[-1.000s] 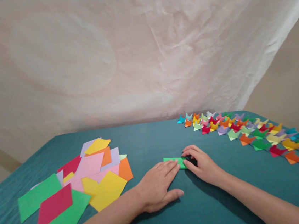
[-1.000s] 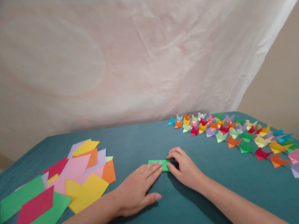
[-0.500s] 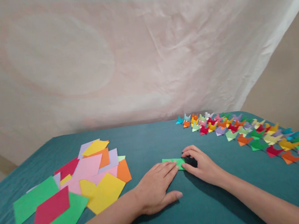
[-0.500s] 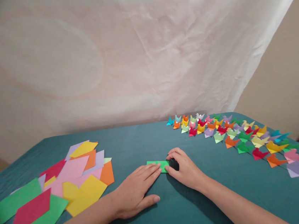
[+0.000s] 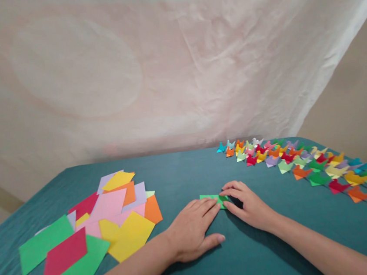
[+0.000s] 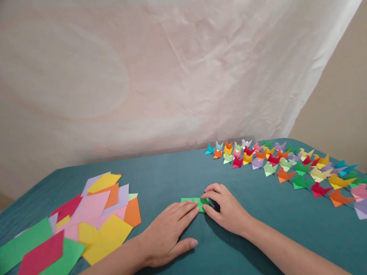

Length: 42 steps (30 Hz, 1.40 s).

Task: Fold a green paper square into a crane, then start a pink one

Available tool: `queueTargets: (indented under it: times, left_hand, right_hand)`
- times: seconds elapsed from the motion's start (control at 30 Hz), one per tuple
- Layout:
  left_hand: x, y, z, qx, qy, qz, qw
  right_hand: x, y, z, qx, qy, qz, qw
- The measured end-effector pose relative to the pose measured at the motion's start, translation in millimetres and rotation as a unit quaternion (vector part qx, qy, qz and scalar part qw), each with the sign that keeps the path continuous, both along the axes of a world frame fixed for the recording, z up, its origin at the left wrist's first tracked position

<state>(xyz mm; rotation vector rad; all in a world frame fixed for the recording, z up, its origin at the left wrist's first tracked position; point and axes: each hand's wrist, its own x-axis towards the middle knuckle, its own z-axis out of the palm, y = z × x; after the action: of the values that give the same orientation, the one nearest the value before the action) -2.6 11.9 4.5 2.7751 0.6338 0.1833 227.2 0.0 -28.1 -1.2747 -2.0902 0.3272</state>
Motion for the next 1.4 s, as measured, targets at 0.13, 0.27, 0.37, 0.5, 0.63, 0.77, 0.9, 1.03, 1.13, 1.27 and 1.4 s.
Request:
queueTargets:
  times: [0.13,0.27,0.37,0.5,0.63,0.77,0.9,1.03,1.13,1.27,1.4]
  left_hand:
    - [0.0,-0.3,-0.6,-0.003,0.004,0.001,1.000]
    - [-0.1,-0.4,-1.0,-0.007,-0.004,-0.002,1.000]
    - [-0.3,-0.6,-0.3,-0.009,-0.002,-0.001,1.000]
    - [-0.5,-0.8,0.7,-0.007,0.005,0.002,1.000]
    - [-0.2,-0.6,1.4,-0.010,0.006,0.004,1.000]
    - [0.2,-0.8,1.5,-0.011,0.005,0.002,1.000]
    - [-0.5,-0.8,0.3,-0.009,0.002,0.001,1.000]
    - [-1.1,-0.2,-1.8,-0.005,-0.008,-0.001,1.000]
    - [-0.7,0.2,-2.9,-0.003,-0.010,-0.002,1.000]
    - [-0.5,0.0,-2.3,-0.003,-0.010,-0.001,1.000]
    - [-0.9,-0.5,-0.7,-0.004,-0.002,0.000,1.000]
  right_hand:
    - [-2.3,-3.1,2.2,0.006,-0.022,0.002,1.000]
    - [-2.1,-2.8,-0.2,0.005,-0.020,-0.006,1.000]
    - [-1.6,-1.7,-1.6,-0.001,-0.016,-0.009,1.000]
    - [-1.6,-1.1,0.0,-0.011,-0.008,-0.010,1.000]
    - [-1.8,-1.0,1.8,-0.015,-0.004,-0.010,1.000]
    - [-1.8,-0.8,0.9,-0.015,0.000,-0.010,1.000]
    - [-1.9,-1.0,-0.4,-0.017,0.001,-0.013,1.000]
    - [-1.9,-1.4,-0.9,-0.011,0.002,-0.013,1.000]
    - [-1.6,-0.9,-0.8,-0.010,0.001,-0.013,1.000]
    - [-1.6,-0.2,-0.3,-0.010,0.002,-0.016,1.000]
    - [-1.9,0.0,-0.4,-0.012,0.004,-0.015,1.000]
